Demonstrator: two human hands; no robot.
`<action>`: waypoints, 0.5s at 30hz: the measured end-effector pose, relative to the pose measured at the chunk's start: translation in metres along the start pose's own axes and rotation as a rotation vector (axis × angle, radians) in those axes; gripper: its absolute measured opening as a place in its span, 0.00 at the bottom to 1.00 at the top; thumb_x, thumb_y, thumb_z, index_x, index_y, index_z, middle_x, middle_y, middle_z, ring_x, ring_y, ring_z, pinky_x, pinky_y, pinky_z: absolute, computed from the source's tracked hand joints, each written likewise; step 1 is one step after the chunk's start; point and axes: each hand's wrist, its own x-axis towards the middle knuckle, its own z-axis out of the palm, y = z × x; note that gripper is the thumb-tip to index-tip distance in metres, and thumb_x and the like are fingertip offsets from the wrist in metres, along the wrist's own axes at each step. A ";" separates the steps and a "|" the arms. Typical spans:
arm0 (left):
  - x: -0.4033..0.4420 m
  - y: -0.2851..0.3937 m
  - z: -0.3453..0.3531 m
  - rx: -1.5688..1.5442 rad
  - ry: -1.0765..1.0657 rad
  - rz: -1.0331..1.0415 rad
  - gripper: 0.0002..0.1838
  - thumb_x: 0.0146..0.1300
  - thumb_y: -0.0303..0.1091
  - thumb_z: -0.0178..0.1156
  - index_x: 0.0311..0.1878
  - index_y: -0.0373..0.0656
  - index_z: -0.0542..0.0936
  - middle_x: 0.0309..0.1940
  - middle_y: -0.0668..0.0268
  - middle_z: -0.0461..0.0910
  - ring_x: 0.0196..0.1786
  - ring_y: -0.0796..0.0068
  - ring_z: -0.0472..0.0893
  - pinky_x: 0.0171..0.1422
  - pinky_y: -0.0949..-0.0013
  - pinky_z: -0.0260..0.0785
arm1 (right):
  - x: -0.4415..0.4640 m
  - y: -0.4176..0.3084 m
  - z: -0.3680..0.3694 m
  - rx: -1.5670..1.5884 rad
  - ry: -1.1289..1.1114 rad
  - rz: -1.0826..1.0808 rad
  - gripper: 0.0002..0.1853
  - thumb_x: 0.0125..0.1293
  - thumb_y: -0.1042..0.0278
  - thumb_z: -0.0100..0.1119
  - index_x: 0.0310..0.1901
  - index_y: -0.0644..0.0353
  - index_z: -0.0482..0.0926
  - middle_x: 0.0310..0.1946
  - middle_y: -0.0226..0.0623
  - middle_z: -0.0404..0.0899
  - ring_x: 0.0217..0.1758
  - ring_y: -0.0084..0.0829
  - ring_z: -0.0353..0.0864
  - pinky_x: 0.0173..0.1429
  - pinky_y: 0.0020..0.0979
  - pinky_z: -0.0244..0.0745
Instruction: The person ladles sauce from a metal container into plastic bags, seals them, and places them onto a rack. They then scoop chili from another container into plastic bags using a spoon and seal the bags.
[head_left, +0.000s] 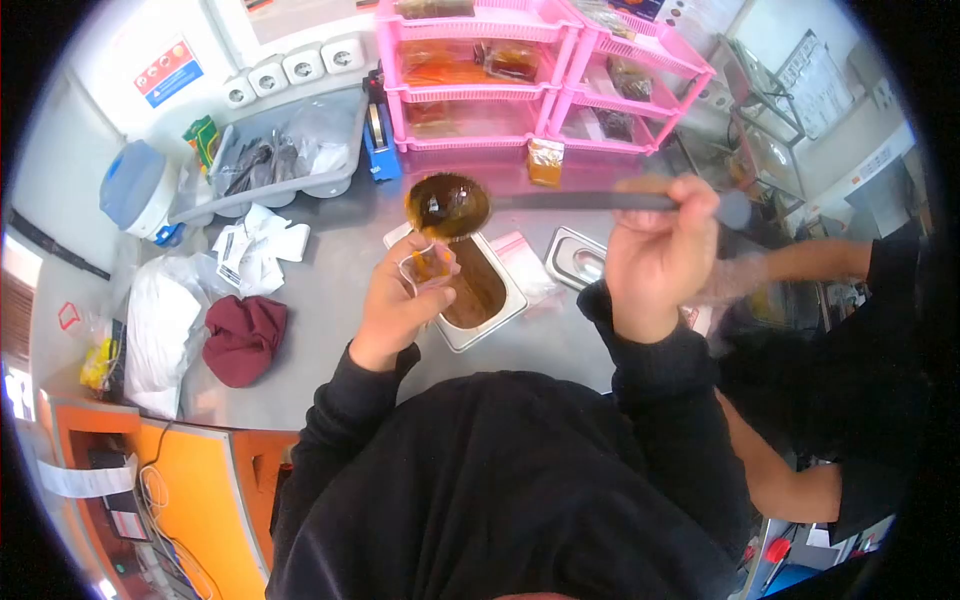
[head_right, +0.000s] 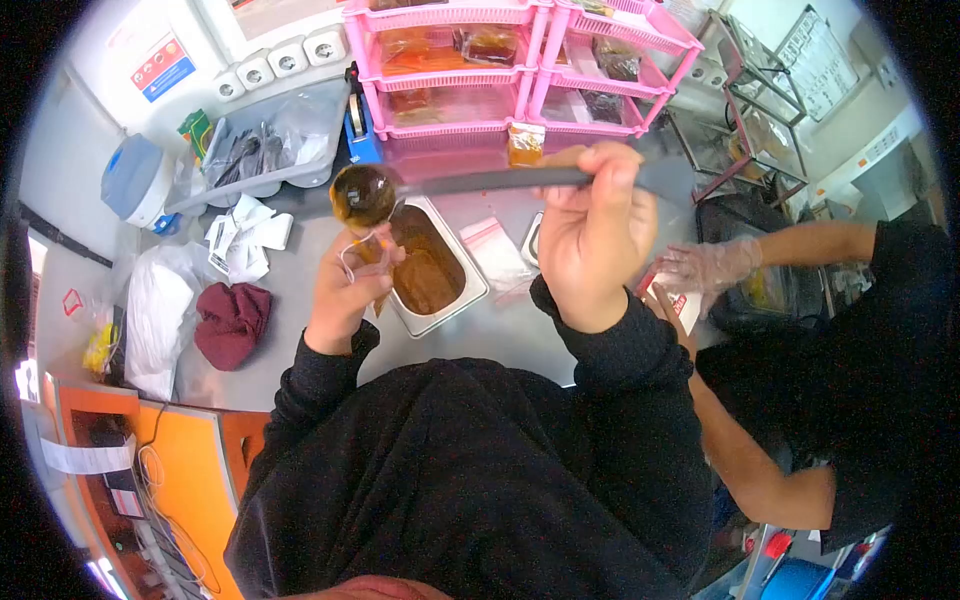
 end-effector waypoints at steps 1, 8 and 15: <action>0.001 -0.002 -0.003 0.020 0.027 0.017 0.27 0.44 0.21 0.57 0.52 0.39 0.67 0.40 0.66 0.71 0.46 0.72 0.72 0.53 0.69 0.65 | 0.001 0.005 -0.006 0.021 0.044 0.025 0.14 0.67 0.58 0.44 0.36 0.63 0.69 0.23 0.40 0.72 0.26 0.25 0.69 0.34 0.28 0.67; 0.008 0.004 -0.044 -0.129 0.155 0.090 0.28 0.40 0.34 0.57 0.50 0.37 0.69 0.38 0.65 0.70 0.41 0.67 0.74 0.55 0.61 0.63 | -0.030 0.074 -0.046 -0.570 -0.540 0.458 0.16 0.63 0.54 0.49 0.33 0.60 0.78 0.28 0.36 0.76 0.32 0.28 0.72 0.38 0.30 0.66; 0.008 0.010 -0.055 -0.561 -0.008 -0.030 0.30 0.36 0.36 0.53 0.49 0.40 0.70 0.37 0.65 0.70 0.40 0.64 0.71 0.57 0.55 0.60 | -0.043 0.104 -0.037 -0.900 -1.266 0.391 0.16 0.59 0.51 0.51 0.36 0.52 0.81 0.27 0.37 0.74 0.42 0.33 0.66 0.45 0.34 0.57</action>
